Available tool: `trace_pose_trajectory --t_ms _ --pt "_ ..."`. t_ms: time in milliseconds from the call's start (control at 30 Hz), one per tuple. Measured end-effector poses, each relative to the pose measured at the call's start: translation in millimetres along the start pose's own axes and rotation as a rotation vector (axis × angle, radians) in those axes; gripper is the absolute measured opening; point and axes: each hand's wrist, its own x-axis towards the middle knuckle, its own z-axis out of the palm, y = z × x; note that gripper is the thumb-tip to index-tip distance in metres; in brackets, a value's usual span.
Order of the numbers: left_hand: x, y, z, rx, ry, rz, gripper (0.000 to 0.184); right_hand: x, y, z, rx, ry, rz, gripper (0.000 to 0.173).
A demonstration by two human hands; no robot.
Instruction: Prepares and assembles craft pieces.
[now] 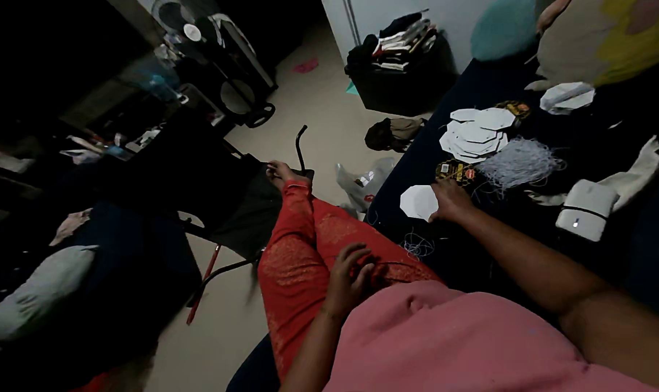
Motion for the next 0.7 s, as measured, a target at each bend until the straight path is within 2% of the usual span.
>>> trace_pose_trajectory --t_ms 67,167,233,367,500,633,700 --pt "0 0 0 -0.008 0.004 0.002 0.028 1 6 0 0.089 0.102 -0.003 0.077" --pt "-1 -1 -1 -0.026 0.026 0.0 0.027 0 13 -11 0.269 0.22 -0.076 0.034" --pt "-1 2 -2 -0.042 0.03 -0.041 0.027 -6 12 -24 0.374 0.234 -0.14 0.017" --pt "5 8 -3 -0.17 0.079 -0.137 0.033 -25 -18 -40 0.649 0.207 -0.329 0.011" --pt "13 17 -2 -0.456 0.101 -0.215 0.044 -51 -69 -29 0.843 0.044 -0.406 0.012" --pt "9 17 -2 -0.659 0.19 -0.319 0.028 -61 -99 1 0.898 -0.009 -0.467 0.016" --pt "7 14 -4 -0.672 0.225 -0.367 0.024 -62 -105 11 0.96 -0.108 -0.515 0.032"
